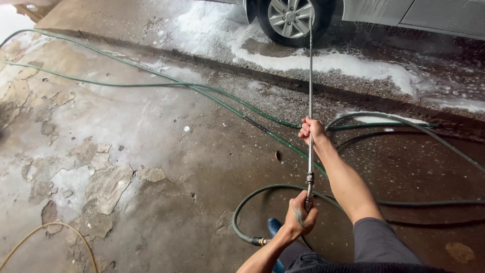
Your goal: Applying cleaning foam to the exterior of a van using a pressure washer foam lance
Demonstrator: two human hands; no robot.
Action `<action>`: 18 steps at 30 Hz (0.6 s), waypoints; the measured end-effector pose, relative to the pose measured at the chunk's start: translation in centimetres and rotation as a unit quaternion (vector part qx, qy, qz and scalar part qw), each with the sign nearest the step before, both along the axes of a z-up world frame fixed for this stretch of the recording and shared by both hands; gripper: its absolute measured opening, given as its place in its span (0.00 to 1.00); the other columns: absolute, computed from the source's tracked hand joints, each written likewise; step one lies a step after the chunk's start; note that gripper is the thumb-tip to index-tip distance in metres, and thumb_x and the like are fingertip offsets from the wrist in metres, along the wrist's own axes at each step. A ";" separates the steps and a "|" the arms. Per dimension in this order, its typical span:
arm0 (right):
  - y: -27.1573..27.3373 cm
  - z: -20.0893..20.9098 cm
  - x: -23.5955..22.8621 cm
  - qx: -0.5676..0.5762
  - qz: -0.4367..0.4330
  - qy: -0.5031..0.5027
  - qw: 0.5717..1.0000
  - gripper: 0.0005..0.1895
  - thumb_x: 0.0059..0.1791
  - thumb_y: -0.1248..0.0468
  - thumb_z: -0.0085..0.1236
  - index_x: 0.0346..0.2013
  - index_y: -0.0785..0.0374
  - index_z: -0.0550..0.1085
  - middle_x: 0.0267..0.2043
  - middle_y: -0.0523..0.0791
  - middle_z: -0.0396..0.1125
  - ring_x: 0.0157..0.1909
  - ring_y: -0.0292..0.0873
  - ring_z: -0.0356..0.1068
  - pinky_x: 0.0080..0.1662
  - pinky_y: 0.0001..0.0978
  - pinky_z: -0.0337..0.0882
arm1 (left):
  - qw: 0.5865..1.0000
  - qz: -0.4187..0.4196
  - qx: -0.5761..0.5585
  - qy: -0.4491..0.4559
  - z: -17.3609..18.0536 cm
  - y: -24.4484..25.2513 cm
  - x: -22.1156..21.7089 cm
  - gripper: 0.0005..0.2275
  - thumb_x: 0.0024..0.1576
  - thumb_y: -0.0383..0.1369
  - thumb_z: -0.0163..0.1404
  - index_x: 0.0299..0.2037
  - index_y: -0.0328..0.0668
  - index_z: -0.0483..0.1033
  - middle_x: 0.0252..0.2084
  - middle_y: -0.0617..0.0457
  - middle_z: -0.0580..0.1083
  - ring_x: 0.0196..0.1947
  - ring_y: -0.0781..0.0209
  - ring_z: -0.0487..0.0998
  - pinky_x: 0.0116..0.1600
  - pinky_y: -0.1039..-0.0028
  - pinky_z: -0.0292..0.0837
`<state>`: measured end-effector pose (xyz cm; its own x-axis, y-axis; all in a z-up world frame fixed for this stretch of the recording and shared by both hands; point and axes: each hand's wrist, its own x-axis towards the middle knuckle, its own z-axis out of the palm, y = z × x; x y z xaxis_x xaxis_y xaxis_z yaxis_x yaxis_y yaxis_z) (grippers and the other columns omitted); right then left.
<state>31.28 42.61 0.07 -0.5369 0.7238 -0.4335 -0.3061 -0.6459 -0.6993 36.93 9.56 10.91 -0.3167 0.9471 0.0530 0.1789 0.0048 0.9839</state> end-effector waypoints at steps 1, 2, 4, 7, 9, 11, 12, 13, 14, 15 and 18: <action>-0.7 1.0 0.8 -0.002 -0.004 -0.009 1.000 0.14 0.59 0.61 0.36 0.31 0.57 0.66 0.12 0.34 0.48 0.13 0.32 0.46 0.24 0.27 0.55 | 1.000 -0.002 -0.001 -0.009 -0.5 0.2 0.8 0.06 0.52 0.22 0.41 0.29 0.44 0.58 0.20 0.56 0.61 0.19 0.66 0.56 0.25 0.70 0.51; -1.2 1.8 1.4 -0.005 -0.011 -0.016 1.000 0.13 0.59 0.62 0.37 0.32 0.58 0.66 0.13 0.34 0.50 0.14 0.32 0.47 0.24 0.27 0.57 | 1.000 -0.006 -0.002 -0.016 -1.1 0.4 1.4 0.05 0.54 0.22 0.41 0.30 0.43 0.60 0.21 0.56 0.63 0.18 0.66 0.59 0.23 0.72 0.54; -1.8 1.8 2.3 -0.009 -0.011 -0.019 1.000 0.12 0.59 0.63 0.37 0.33 0.58 0.66 0.13 0.34 0.51 0.14 0.31 0.48 0.23 0.27 0.58 | 1.000 0.011 -0.001 -0.006 -1.8 0.7 2.5 0.04 0.52 0.23 0.42 0.30 0.43 0.61 0.21 0.56 0.64 0.19 0.65 0.60 0.25 0.71 0.56; -1.8 1.8 3.3 -0.013 -0.005 -0.021 1.000 0.11 0.59 0.64 0.36 0.34 0.59 0.66 0.14 0.34 0.52 0.14 0.31 0.49 0.23 0.26 0.58 | 0.999 0.035 0.003 0.008 -3.2 1.7 4.3 0.04 0.50 0.24 0.43 0.28 0.43 0.62 0.20 0.55 0.64 0.19 0.64 0.60 0.26 0.69 0.56; -0.7 1.0 3.5 -0.013 -0.005 -0.014 1.000 0.11 0.59 0.65 0.36 0.35 0.60 0.66 0.14 0.35 0.52 0.14 0.32 0.50 0.22 0.26 0.58 | 0.999 0.039 0.006 0.016 -4.0 2.8 4.8 0.04 0.50 0.24 0.42 0.28 0.44 0.60 0.20 0.56 0.64 0.19 0.64 0.59 0.26 0.68 0.55; 0.9 -0.7 3.6 -0.026 0.016 0.008 1.000 0.12 0.59 0.62 0.37 0.33 0.58 0.66 0.13 0.33 0.50 0.14 0.31 0.47 0.24 0.26 0.56 | 0.998 0.048 -0.010 0.026 -4.8 4.0 5.6 0.06 0.50 0.24 0.43 0.27 0.44 0.58 0.20 0.56 0.59 0.20 0.63 0.54 0.27 0.65 0.51; 1.7 -0.8 3.8 -0.025 0.021 0.008 0.999 0.12 0.59 0.62 0.37 0.33 0.58 0.66 0.13 0.33 0.50 0.14 0.31 0.47 0.24 0.26 0.56 | 0.998 0.052 -0.009 0.025 -5.3 4.8 5.9 0.06 0.50 0.24 0.43 0.27 0.44 0.58 0.20 0.56 0.59 0.20 0.63 0.54 0.27 0.65 0.51; 2.5 -0.9 3.9 -0.028 0.017 0.011 0.999 0.12 0.59 0.62 0.38 0.33 0.58 0.66 0.13 0.34 0.51 0.14 0.31 0.48 0.23 0.26 0.57 | 0.998 0.052 -0.011 0.033 -5.7 5.6 6.1 0.06 0.49 0.24 0.43 0.27 0.44 0.57 0.20 0.57 0.60 0.19 0.64 0.55 0.26 0.67 0.51; 3.0 -1.3 4.0 -0.034 0.013 0.014 0.999 0.11 0.59 0.62 0.39 0.33 0.59 0.66 0.13 0.34 0.52 0.14 0.31 0.49 0.22 0.26 0.58 | 0.998 0.050 -0.017 0.041 -6.2 6.1 6.3 0.07 0.48 0.23 0.42 0.27 0.44 0.56 0.19 0.58 0.60 0.18 0.65 0.55 0.24 0.68 0.52; 3.5 -2.2 4.4 -0.038 0.016 0.014 0.999 0.11 0.59 0.62 0.39 0.33 0.59 0.66 0.13 0.34 0.52 0.14 0.31 0.49 0.22 0.26 0.58 | 0.997 0.053 -0.021 0.042 -6.3 6.5 6.8 0.07 0.48 0.23 0.42 0.27 0.44 0.56 0.19 0.58 0.60 0.18 0.65 0.55 0.24 0.68 0.52; 5.8 -3.5 4.3 -0.034 0.029 0.038 0.998 0.12 0.59 0.61 0.38 0.32 0.58 0.66 0.13 0.33 0.50 0.13 0.31 0.48 0.23 0.26 0.57 | 0.996 0.067 -0.032 0.056 -6.3 8.3 6.9 0.06 0.48 0.25 0.43 0.27 0.44 0.58 0.19 0.55 0.61 0.18 0.63 0.56 0.25 0.65 0.51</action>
